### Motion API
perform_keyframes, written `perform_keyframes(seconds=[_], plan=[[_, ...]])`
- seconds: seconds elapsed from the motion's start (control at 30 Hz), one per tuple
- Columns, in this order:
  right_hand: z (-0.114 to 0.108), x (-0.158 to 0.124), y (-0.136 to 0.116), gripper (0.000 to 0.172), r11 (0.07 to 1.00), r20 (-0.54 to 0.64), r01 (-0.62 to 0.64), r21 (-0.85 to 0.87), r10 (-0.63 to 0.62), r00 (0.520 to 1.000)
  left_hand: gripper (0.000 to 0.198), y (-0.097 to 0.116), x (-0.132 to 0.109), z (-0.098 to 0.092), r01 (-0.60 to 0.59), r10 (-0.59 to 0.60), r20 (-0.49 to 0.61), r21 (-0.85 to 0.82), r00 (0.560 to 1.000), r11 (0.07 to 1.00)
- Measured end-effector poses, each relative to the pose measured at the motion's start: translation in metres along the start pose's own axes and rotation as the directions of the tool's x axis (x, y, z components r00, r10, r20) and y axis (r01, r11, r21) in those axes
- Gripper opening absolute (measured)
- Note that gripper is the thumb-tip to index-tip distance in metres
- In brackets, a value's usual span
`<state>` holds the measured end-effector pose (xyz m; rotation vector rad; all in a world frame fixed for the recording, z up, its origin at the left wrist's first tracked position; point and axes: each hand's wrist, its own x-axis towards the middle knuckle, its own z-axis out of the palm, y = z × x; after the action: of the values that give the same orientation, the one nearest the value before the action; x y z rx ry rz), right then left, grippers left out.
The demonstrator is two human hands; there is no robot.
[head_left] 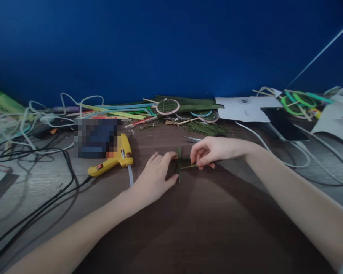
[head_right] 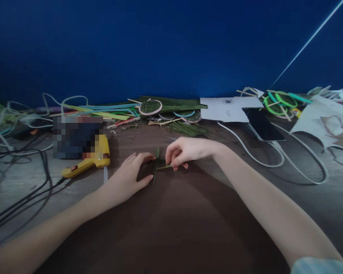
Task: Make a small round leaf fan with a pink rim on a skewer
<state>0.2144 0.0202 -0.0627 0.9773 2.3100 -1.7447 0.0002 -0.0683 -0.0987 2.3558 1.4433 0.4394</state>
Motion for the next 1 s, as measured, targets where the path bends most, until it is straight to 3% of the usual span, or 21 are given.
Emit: perform_keyframes(seconds=[0.13,0.4,0.7,1.0], plan=[[0.006,0.005,-0.001,0.014,1.000,-0.052,0.010,-0.006,-0.011,0.999,0.037,0.001,0.000,-0.001,0.010,-0.011,0.011,0.008,1.000,1.000],[0.027,0.014,-0.007,0.007,0.977,-0.319,-0.007,-0.214,-0.063,0.946,0.035,0.001,0.001,-0.002,0.006,-0.006,0.020,0.015,1.000,1.000],[0.026,0.014,-0.005,0.011,0.962,-0.327,-0.115,-0.249,0.028,0.945,0.018,0.002,0.004,-0.004,0.021,-0.021,0.002,0.028,1.000,0.999],[0.035,0.019,-0.010,0.013,0.915,-0.453,-0.136,-0.381,-0.056,0.890,0.026,0.003,0.005,0.004,0.021,-0.015,-0.069,0.082,0.998,0.996]])
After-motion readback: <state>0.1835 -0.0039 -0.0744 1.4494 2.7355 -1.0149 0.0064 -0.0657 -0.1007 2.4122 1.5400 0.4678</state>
